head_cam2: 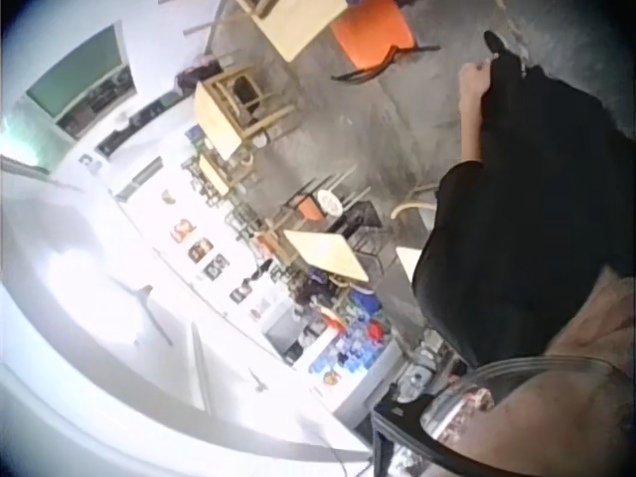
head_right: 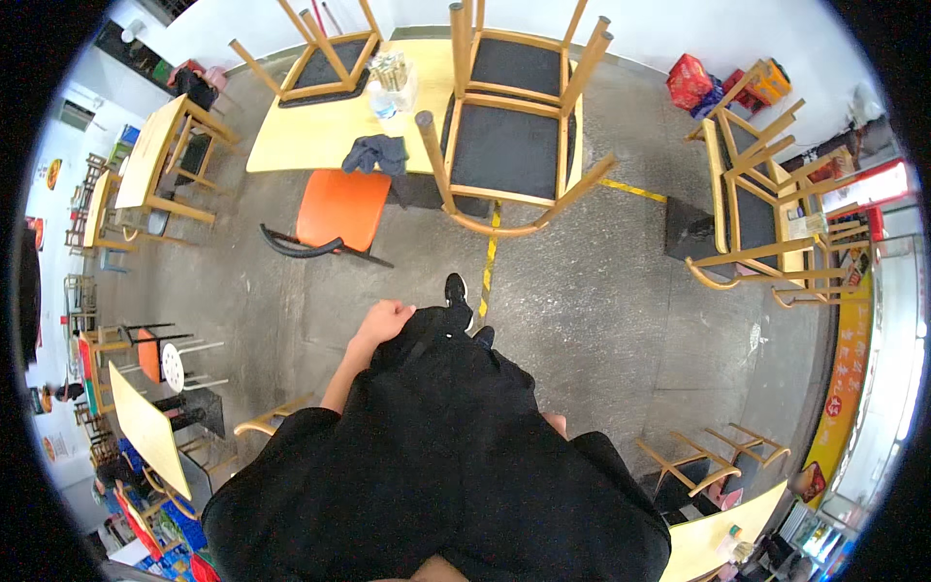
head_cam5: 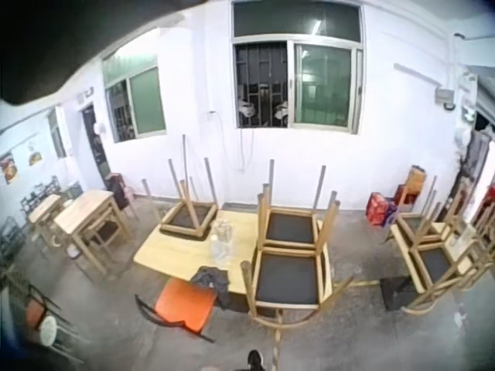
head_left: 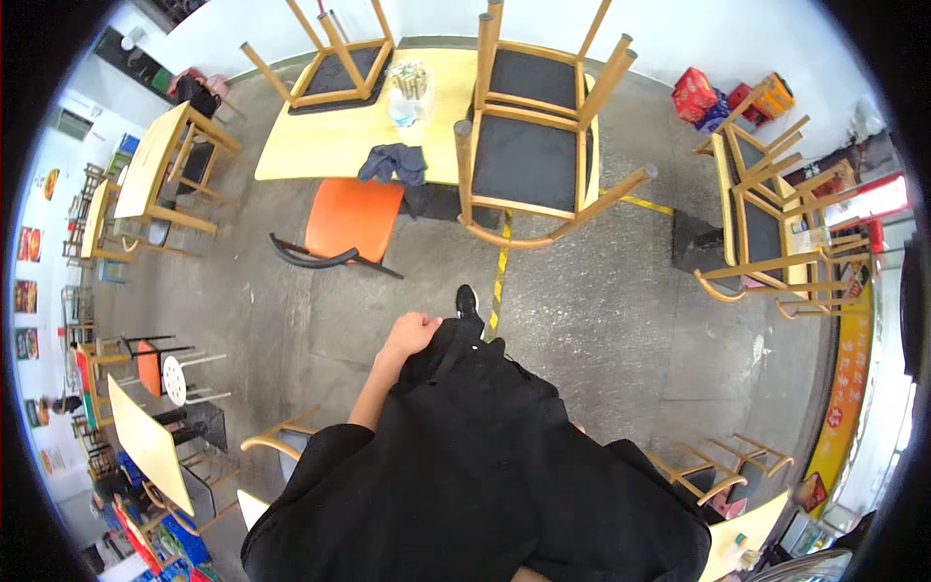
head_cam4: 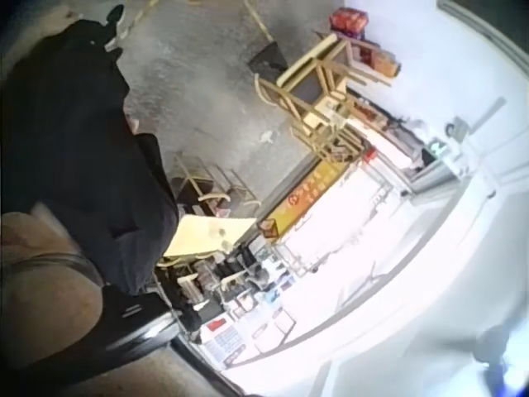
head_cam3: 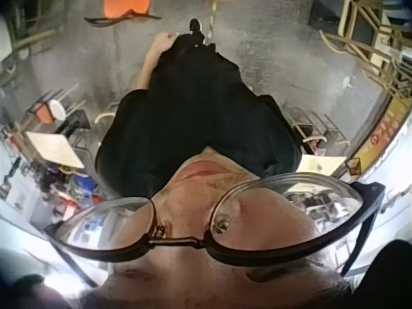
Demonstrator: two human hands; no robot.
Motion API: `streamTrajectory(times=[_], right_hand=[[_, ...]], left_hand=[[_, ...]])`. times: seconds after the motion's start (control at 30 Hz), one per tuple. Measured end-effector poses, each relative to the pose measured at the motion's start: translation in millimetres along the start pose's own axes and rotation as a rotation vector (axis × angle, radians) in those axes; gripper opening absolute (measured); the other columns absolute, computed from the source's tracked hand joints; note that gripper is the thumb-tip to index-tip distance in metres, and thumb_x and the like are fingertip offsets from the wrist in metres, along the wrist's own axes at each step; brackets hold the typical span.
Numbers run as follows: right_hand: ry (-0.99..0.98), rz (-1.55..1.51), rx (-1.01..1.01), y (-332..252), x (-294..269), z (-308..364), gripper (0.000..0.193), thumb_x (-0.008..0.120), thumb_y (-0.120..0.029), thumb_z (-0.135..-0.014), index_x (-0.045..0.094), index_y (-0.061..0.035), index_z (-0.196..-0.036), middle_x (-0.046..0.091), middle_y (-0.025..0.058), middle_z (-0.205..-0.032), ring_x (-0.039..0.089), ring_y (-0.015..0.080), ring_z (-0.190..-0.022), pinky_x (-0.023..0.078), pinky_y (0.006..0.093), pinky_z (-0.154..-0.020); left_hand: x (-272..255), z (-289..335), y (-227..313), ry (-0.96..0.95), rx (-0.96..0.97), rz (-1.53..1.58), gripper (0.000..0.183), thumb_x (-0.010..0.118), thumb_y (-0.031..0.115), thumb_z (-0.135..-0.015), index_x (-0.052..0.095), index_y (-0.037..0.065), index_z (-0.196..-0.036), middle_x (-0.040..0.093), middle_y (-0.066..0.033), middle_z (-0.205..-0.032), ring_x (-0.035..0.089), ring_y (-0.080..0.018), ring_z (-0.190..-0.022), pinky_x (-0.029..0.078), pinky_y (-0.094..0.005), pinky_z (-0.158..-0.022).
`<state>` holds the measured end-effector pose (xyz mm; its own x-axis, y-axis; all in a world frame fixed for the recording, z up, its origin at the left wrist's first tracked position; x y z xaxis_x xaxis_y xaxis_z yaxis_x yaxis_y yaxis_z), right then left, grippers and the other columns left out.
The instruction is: The person is wiping down chairs and tables in a restaurant using a cleaning cloth.
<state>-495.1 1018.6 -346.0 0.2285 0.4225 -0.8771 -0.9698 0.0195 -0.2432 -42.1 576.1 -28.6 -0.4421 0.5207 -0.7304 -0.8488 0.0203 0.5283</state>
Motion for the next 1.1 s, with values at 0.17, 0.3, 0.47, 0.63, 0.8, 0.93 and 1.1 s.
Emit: streamTrajectory(times=[0.17,0.3,0.47,0.63,0.8,0.93,1.1], right_hand=[[0.036,0.040,-0.009,-35.8,16.2,-47.3,0.022,0.073,-0.023,-0.092,0.073,-0.0030,-0.082,0.073,0.0075,-0.079,0.069,0.0260,-0.068,0.055,0.0438,-0.060],[0.075,0.085,0.067,-57.8,15.1,-82.8,0.021,0.075,-0.020,-0.091,0.072,-0.0011,-0.083,0.071,0.0089,-0.076,0.068,0.0259,-0.064,0.053,0.0426,-0.055],[-0.097,-1.076,0.885,-123.2,-138.7,-184.6,0.027,0.071,-0.026,-0.095,0.074,-0.0042,-0.109,0.075,0.0107,-0.084,0.075,0.0260,-0.071,0.059,0.0428,-0.063],[0.030,-1.090,0.924,-153.3,-190.7,-237.9,0.026,0.069,-0.023,-0.095,0.074,-0.0013,-0.108,0.073,0.0118,-0.078,0.072,0.0251,-0.060,0.057,0.0399,-0.052],[-0.022,-0.845,0.802,-218.4,-189.8,-301.4,0.019,0.069,-0.016,-0.098,0.075,-0.0013,-0.109,0.074,0.0143,-0.075,0.073,0.0267,-0.059,0.057,0.0401,-0.050],[0.129,-0.645,0.740,-282.6,-176.2,-344.2,0.026,0.069,-0.022,-0.093,0.078,-0.0012,-0.107,0.078,0.0174,-0.079,0.078,0.0303,-0.069,0.063,0.0428,-0.065],[0.212,-0.419,0.657,-385.2,-279.1,-377.4,0.033,0.071,-0.036,-0.090,0.082,-0.0101,-0.108,0.080,0.0198,-0.104,0.077,0.0380,-0.104,0.060,0.0479,-0.095]], left_hand=[[1.8,27.1,-24.9,0.021,-0.088,-0.044,0.051,0.063,0.048,-0.101,0.074,-0.001,-0.089,0.075,-0.0258,-0.097,0.071,-0.0465,-0.097,0.056,-0.0553,-0.087],[8.6,18.9,-31.1,0.035,0.061,-0.049,0.051,0.066,0.048,-0.101,0.072,-0.001,-0.085,0.073,-0.0259,-0.089,0.070,-0.0464,-0.090,0.055,-0.0547,-0.080],[-20.2,27.6,-78.2,0.001,-0.017,-0.012,0.048,0.065,0.046,-0.102,0.074,0.001,-0.087,0.074,-0.0238,-0.093,0.071,-0.0445,-0.094,0.056,-0.0526,-0.083],[-57.1,22.3,-146.5,-0.032,-0.018,0.002,0.050,0.064,0.048,-0.100,0.076,0.000,-0.092,0.075,-0.0268,-0.101,0.072,-0.0464,-0.102,0.056,-0.0556,-0.091],[-118.5,41.6,-247.6,0.078,-0.103,0.079,0.053,0.061,0.050,-0.101,0.078,0.000,-0.097,0.075,-0.0279,-0.105,0.071,-0.0471,-0.106,0.055,-0.0549,-0.095],[-144.8,59.7,-338.7,0.133,-0.221,0.126,0.053,0.063,0.050,-0.101,0.078,0.000,-0.097,0.075,-0.0287,-0.102,0.072,-0.0477,-0.102,0.056,-0.0565,-0.091],[-150.5,77.7,-419.3,0.153,-0.322,0.229,0.052,0.067,0.046,-0.098,0.076,-0.004,-0.090,0.073,-0.0297,-0.087,0.073,-0.0484,-0.091,0.057,-0.0537,-0.082]])
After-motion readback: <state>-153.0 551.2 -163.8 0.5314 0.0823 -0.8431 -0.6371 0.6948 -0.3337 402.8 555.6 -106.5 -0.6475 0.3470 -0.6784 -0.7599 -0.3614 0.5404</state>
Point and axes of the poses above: each hand's wrist, its own z-axis away from the middle knuckle, its own x-axis out of the palm, y = z × x, the point moved 4 cm from there along -z, towards the middle knuckle
